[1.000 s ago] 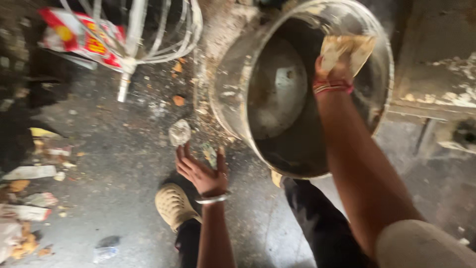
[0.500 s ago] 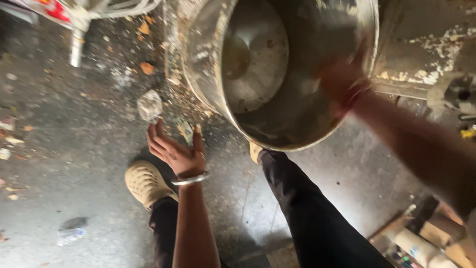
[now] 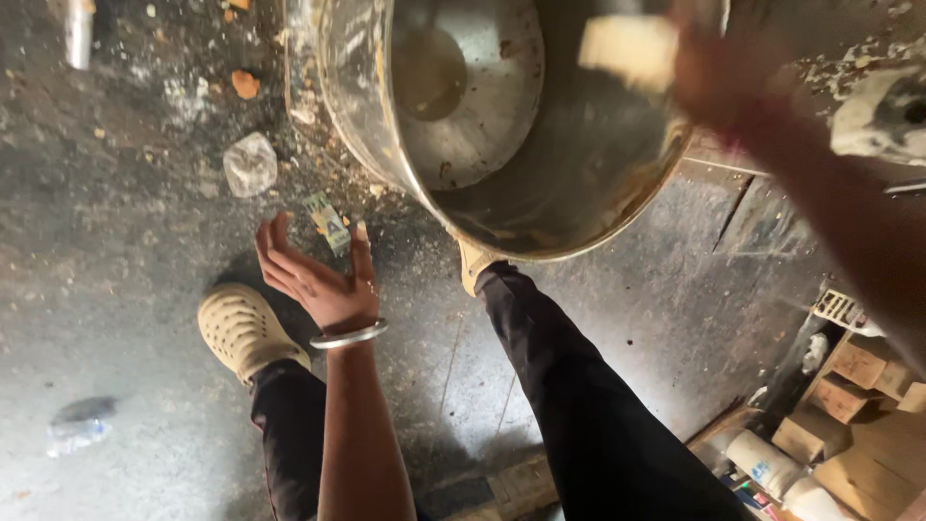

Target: The person scrubs the exterior and interior of a large metal container using a sponge, then rinses the sponge in a bucket of water. The person handles the sponge and container directly without additional tools.

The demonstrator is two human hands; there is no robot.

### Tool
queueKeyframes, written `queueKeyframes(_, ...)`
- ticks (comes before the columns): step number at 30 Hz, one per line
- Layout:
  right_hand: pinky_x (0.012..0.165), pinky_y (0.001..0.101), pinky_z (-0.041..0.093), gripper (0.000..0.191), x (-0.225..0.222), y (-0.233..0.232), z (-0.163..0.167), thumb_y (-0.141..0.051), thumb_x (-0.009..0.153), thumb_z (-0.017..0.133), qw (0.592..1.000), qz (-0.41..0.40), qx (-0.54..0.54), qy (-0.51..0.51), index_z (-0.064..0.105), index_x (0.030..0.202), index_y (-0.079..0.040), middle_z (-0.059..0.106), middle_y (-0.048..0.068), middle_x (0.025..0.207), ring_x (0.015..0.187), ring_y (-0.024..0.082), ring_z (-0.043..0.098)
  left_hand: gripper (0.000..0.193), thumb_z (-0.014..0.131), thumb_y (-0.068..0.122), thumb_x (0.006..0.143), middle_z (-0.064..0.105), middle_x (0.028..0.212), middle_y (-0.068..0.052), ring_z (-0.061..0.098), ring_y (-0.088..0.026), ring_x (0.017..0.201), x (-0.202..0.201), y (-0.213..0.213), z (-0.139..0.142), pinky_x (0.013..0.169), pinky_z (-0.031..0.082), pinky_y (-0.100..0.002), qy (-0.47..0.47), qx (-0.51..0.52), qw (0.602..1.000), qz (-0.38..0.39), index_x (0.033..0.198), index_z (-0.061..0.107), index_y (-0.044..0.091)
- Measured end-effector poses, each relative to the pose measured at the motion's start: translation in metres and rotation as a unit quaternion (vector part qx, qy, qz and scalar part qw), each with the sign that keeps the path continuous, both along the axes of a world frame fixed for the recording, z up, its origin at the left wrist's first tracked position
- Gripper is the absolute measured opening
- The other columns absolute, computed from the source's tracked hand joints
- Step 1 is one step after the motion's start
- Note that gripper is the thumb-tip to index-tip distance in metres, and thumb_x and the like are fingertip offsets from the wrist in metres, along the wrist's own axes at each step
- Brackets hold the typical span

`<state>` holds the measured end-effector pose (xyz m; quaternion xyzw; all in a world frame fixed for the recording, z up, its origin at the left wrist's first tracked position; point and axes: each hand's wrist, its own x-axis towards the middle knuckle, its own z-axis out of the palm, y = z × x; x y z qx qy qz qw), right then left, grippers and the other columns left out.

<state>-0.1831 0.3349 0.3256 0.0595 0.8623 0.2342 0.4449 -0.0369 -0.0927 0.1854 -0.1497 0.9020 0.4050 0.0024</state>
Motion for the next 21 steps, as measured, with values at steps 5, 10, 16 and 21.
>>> queueKeyframes(5,0.059,0.0459,0.055,0.025,-0.020,0.002,-0.046,-0.011,0.105,0.060,0.979,0.087,-0.111,0.150,0.060,0.122,0.008,0.069,0.019,0.084,0.069,0.032,0.068,0.078,0.075,0.039,0.100,0.040,0.155,-0.026,0.037,-0.045,0.147,0.005,0.013,0.011,0.122,0.028,-0.059,-0.004,0.024,1.000,0.016,0.153,0.038,-0.003)
queueKeyframes(10,0.087,0.0510,0.050,0.075,0.017,-0.103,-0.083,-0.015,0.096,0.062,0.970,0.054,-0.235,0.020,0.023,0.157,0.003,0.069,0.024,0.106,0.093,0.037,0.069,0.078,0.076,0.040,0.094,0.040,0.152,-0.028,0.037,-0.046,0.143,0.009,0.015,0.017,0.118,0.027,-0.061,0.006,0.006,1.000,0.023,0.149,0.041,-0.003)
queueKeyframes(16,0.098,0.0390,0.049,0.073,0.008,-0.164,-0.158,-0.016,0.091,0.074,0.837,-0.042,-0.517,-0.174,0.036,0.152,-0.002,0.052,0.021,0.147,0.123,0.025,0.059,0.078,0.076,0.039,0.098,0.041,0.153,-0.027,0.037,-0.045,0.145,0.016,0.008,0.017,0.121,0.029,-0.060,0.024,0.031,0.999,0.036,0.150,0.039,-0.005)
queueKeyframes(21,0.098,0.0417,0.054,0.079,-0.002,-0.123,-0.130,-0.015,0.084,0.072,0.967,0.061,-0.129,-0.211,0.038,0.155,-0.007,0.059,0.018,0.143,0.121,0.027,0.064,0.077,0.076,0.037,0.097,0.040,0.154,-0.028,0.037,-0.044,0.146,0.016,0.000,0.023,0.120,0.029,-0.059,0.025,0.054,0.996,0.064,0.149,0.040,-0.006)
